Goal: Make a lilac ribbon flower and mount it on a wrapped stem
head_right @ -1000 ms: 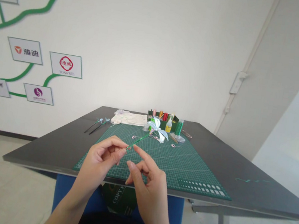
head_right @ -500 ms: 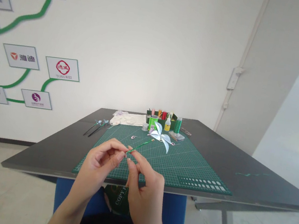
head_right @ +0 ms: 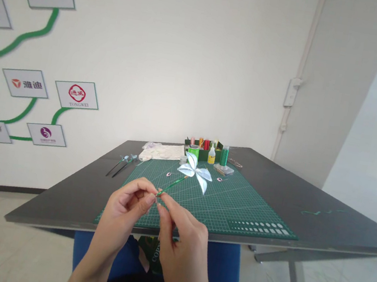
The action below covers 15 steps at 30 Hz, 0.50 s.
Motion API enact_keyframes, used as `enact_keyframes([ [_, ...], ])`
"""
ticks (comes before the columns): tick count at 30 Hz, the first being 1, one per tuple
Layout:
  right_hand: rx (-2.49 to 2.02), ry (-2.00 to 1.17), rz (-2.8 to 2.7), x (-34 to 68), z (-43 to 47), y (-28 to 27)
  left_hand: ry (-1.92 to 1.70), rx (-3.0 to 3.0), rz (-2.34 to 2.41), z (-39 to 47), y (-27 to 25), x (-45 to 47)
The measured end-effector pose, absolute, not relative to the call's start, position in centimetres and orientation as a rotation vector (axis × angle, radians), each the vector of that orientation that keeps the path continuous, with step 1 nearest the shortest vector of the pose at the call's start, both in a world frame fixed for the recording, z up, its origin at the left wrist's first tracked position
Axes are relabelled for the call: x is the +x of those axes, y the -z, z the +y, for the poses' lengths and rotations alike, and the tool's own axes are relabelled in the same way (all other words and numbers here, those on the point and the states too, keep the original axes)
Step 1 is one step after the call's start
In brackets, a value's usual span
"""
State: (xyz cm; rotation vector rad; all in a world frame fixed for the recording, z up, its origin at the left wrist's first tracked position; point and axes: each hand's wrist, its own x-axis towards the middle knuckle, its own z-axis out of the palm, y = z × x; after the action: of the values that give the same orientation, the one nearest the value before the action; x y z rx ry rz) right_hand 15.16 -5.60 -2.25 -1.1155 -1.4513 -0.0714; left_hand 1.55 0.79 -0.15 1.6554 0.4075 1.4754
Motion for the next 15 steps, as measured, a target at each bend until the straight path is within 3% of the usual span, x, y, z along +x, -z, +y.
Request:
enact_keyframes([
  [8,-1.065,0.076,-1.439,15.2,-6.1,1.8,-1.595,1.809,0.458,0.0,0.1,1.8],
  [15,-1.064,-0.112,-1.440,15.6,-7.1,1.1,-1.695,2.007,0.515,-0.6,0.1,2.0],
])
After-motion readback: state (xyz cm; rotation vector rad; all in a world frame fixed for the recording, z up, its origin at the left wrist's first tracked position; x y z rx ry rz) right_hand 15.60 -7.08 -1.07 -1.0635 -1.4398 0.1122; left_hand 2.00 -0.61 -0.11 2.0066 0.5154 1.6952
